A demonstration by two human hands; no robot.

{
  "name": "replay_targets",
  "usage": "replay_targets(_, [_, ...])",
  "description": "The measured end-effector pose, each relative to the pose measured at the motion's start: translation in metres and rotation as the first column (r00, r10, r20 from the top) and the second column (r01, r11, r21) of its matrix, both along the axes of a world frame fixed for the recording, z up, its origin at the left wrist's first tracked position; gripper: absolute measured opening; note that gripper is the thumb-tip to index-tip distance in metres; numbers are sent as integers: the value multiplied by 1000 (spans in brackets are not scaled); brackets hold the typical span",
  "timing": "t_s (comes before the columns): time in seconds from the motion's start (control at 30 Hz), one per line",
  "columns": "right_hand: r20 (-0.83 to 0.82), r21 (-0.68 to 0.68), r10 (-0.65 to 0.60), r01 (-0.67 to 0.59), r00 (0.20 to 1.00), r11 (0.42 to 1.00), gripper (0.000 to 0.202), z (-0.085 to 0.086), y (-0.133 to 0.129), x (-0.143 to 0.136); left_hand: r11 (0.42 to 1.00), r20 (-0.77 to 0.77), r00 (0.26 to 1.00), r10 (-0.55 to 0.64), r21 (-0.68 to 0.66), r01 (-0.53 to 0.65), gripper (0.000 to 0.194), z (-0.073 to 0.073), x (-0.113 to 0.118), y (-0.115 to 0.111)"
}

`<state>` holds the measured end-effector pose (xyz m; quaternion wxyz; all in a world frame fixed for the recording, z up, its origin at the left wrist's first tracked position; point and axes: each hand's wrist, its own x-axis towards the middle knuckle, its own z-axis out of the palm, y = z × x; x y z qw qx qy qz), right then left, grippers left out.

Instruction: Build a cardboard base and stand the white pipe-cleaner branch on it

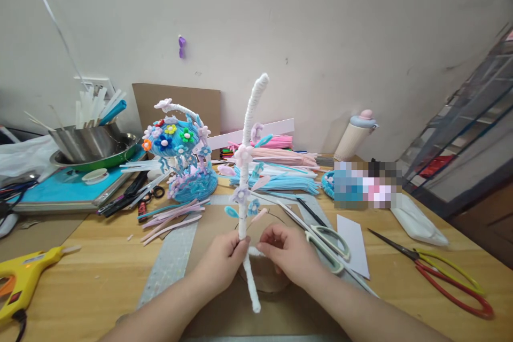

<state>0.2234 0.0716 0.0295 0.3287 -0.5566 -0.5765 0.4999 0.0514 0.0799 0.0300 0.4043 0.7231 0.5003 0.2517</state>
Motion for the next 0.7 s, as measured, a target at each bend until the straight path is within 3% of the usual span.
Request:
replay_targets(0.1, [264,322,-51,-38,963,946,11,2,-5,1,999,-19,999,37,19,-37,33,-2,0,1])
replay_targets(0.17, [360,448,-75,-101,930,888,11,1,-8,2,998,-33,998,60,33,-59,33,-3,-1,1])
replay_targets(0.33, [338,487,-63,-117,939,865,9,-4,-10,1,992,-64,992,105,73,-101,32,-1,-1,2])
replay_targets(0.5, [276,632,39,-212,960,745,11,1,-9,1,995,-80,993,82,62,-77,33,-3,-1,2])
replay_targets(0.57, [182,520,93,-176,979,835,10,0,-7,2,998,-83,996,44,55,-39,33,-4,-2,2])
replay_targets(0.63, [37,259,111,-116,993,959,10,-3,-3,2,998,-82,996,-28,53,33,32,-1,-4,1])
replay_targets(0.7, [-67,28,112,-111,991,993,16,-7,1,3,991,-66,991,-118,49,122,29,3,-4,0])
